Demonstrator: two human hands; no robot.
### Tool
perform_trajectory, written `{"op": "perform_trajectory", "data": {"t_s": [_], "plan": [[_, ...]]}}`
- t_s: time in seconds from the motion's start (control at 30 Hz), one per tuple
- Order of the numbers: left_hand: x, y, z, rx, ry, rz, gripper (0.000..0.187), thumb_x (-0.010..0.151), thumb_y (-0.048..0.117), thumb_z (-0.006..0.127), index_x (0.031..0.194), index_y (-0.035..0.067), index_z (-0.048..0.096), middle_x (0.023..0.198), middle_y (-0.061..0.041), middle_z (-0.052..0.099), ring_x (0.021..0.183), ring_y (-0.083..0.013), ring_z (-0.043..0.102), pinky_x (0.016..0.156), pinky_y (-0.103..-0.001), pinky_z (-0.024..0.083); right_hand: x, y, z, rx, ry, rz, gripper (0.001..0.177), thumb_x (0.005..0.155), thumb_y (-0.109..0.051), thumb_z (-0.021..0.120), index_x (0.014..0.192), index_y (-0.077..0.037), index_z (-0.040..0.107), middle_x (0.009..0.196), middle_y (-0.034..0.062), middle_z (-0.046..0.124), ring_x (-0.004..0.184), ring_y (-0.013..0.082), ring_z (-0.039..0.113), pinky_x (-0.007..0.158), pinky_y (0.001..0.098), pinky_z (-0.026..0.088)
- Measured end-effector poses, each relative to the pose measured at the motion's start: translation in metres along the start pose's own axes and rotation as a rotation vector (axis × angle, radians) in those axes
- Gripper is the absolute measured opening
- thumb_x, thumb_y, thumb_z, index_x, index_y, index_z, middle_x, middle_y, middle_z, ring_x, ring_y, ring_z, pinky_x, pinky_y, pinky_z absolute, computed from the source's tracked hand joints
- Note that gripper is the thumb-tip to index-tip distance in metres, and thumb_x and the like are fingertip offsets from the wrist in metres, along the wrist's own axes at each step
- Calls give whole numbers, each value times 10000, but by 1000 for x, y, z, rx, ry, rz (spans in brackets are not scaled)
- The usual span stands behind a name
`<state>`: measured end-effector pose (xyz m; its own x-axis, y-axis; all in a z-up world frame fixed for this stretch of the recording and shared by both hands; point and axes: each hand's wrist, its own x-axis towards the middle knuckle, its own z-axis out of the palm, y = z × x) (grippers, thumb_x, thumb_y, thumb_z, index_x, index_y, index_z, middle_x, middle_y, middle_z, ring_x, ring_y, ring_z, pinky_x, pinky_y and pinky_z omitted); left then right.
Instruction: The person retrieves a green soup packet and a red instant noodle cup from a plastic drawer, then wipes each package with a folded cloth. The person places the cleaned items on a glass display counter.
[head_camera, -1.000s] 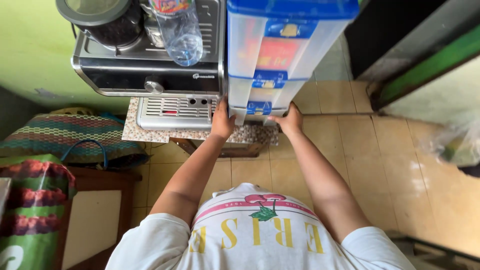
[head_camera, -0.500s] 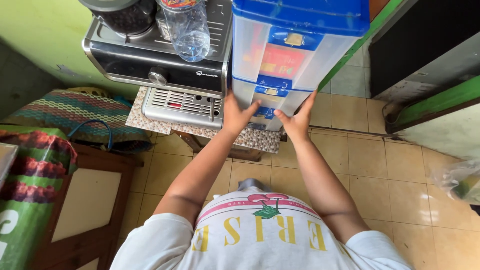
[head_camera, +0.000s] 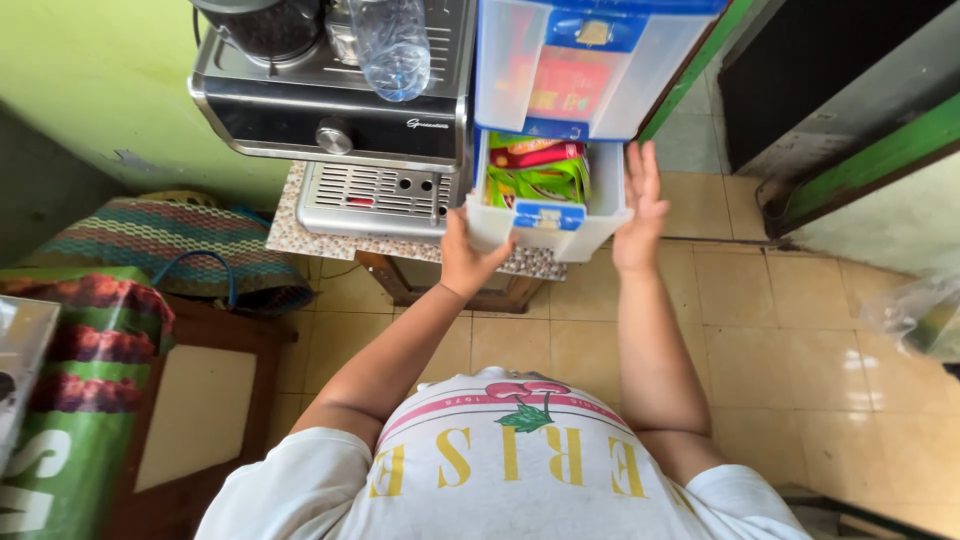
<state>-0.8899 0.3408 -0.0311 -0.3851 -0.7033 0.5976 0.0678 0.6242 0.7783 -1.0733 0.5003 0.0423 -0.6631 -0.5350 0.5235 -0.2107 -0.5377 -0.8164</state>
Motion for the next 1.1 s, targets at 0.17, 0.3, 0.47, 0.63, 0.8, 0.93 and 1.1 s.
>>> {"op": "perform_trajectory", "data": {"t_s": [0.17,0.3,0.47,0.63,0.8,0.93,1.1], "plan": [[-2,57,-50,-186,-193,118,693,612,274,1001,1078,-27,586,1427,-256,565,1146,-441,651,951,-512,534,-17,-40,2,151,-33,289,714,1023,-558,384,1584,-116,382,1541,150,493,1386,304,509,1164,472,438],[-19,76,-66,-244,-246,152,599,589,252,1012,975,-21,645,1407,-275,577,1127,-412,677,953,-495,548,-38,-39,-25,174,-43,448,649,974,-60,575,1590,-69,373,1484,157,558,1320,278,593,1111,456,500],[-50,79,-86,-226,-226,164,562,586,243,1007,933,-1,638,1389,-269,596,1068,-410,702,916,-459,575,-75,-73,-9,29,-101,421,828,796,119,581,1580,-34,365,1531,164,500,1381,253,519,1163,427,433],[-70,72,-101,-210,-230,179,563,569,224,993,922,-16,626,1422,-231,588,1075,-412,694,909,-437,579,-108,-68,1,-69,-79,373,895,713,190,548,1569,6,363,1513,175,510,1374,261,516,1159,414,426],[-79,72,-109,-232,-327,-76,646,606,107,893,1020,90,397,1459,-235,551,1121,-479,659,917,-539,553,-122,-55,9,-106,-18,279,913,685,195,523,1566,45,339,1509,206,496,1388,275,487,1178,417,398],[-84,65,-105,-213,-306,-177,793,580,120,893,1177,155,371,1352,-175,644,1148,-423,662,935,-502,566,-130,-56,22,-116,24,268,913,684,193,507,1570,42,340,1500,206,506,1383,290,501,1155,396,434],[-75,68,-116,-293,-210,-50,987,599,15,850,1446,100,352,1425,-215,580,1311,-428,555,1085,-507,478,-140,-61,49,-201,99,234,899,689,258,469,1557,87,313,1477,327,484,1372,446,481,1163,516,393]]}}
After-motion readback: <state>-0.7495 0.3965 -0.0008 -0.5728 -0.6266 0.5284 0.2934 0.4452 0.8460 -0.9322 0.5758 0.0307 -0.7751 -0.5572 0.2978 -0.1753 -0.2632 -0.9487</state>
